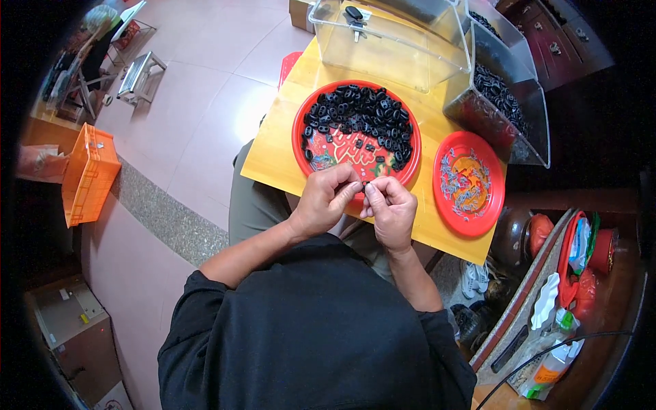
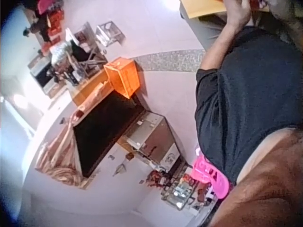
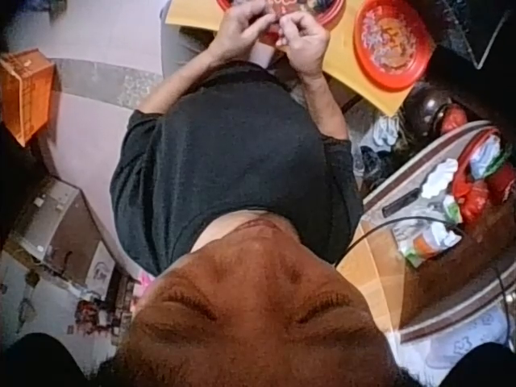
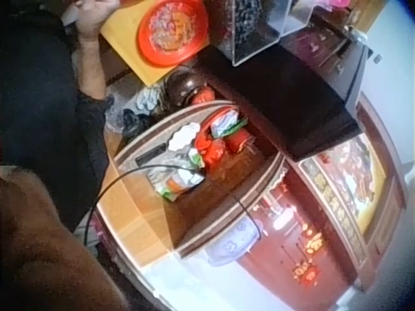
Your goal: The person assembles small plastic cord locks by hand, picking components from a plate and fitting the pieces together.
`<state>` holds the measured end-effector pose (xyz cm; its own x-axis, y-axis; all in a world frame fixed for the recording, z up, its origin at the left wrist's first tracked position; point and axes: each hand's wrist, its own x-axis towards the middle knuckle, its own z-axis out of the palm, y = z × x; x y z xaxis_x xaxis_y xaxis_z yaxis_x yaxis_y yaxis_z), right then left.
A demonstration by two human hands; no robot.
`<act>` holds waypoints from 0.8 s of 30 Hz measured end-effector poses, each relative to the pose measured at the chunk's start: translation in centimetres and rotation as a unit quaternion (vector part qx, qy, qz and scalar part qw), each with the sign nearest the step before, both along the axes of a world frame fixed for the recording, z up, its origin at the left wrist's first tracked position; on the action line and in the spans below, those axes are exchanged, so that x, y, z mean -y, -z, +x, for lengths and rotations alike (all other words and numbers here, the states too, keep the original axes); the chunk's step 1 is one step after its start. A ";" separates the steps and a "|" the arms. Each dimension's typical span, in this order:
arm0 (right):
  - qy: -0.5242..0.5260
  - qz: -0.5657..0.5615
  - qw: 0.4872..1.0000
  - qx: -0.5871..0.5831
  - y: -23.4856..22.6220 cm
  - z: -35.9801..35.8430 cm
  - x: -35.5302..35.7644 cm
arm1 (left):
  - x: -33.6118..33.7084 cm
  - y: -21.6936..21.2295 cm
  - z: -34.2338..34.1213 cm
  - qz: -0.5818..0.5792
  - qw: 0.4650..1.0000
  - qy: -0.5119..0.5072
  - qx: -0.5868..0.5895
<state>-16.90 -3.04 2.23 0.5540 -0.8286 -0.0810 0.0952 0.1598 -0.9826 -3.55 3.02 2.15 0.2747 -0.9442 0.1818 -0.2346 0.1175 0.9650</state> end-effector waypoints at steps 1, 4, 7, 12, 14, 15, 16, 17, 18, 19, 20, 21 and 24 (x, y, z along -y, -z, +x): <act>0.001 -0.038 0.999 -0.008 0.3 0.1 -0.1 | 0.0 0.2 0.0 0.001 1.000 -0.007 0.028; 0.006 -0.076 0.997 -0.018 0.9 0.2 -0.3 | 0.0 0.8 -0.1 -0.002 0.998 -0.022 0.060; 0.016 -0.073 0.997 -0.025 1.4 0.2 -0.4 | 0.1 1.5 -0.4 -0.006 0.998 -0.034 0.053; 0.037 -0.014 0.999 0.003 2.1 -0.5 0.1 | 0.6 1.4 0.0 0.019 1.000 0.000 0.012; 0.060 -0.012 0.998 0.023 2.6 -1.1 0.8 | 1.4 1.3 0.9 0.009 0.999 0.006 0.053; 0.070 -0.009 0.997 0.023 2.2 -1.4 1.1 | 1.7 1.9 1.7 0.036 0.997 -0.018 0.064; 0.071 -0.010 0.997 0.026 2.1 -1.8 1.4 | 2.2 1.9 2.6 0.001 0.992 -0.051 0.117; 0.089 -0.018 0.996 0.020 2.1 -2.2 1.8 | 3.0 1.9 3.5 -0.021 0.984 -0.086 0.153; 0.106 -0.024 0.994 0.015 2.1 -2.5 2.1 | 3.8 2.0 4.5 -0.042 0.974 -0.120 0.189; 0.110 -0.030 0.993 0.016 2.1 -2.8 2.4 | 4.4 1.9 5.6 -0.033 0.955 -0.141 0.258; 0.109 -0.030 0.993 0.019 1.9 -2.8 2.4 | 5.0 1.7 6.5 -0.023 0.932 -0.161 0.324; 0.116 -0.022 0.993 0.019 1.8 -2.8 2.4 | 5.8 1.8 7.1 -0.017 0.913 -0.180 0.367; 0.126 -0.017 0.992 0.023 1.7 -2.8 2.4 | 7.8 2.2 7.6 0.000 0.886 -0.182 0.426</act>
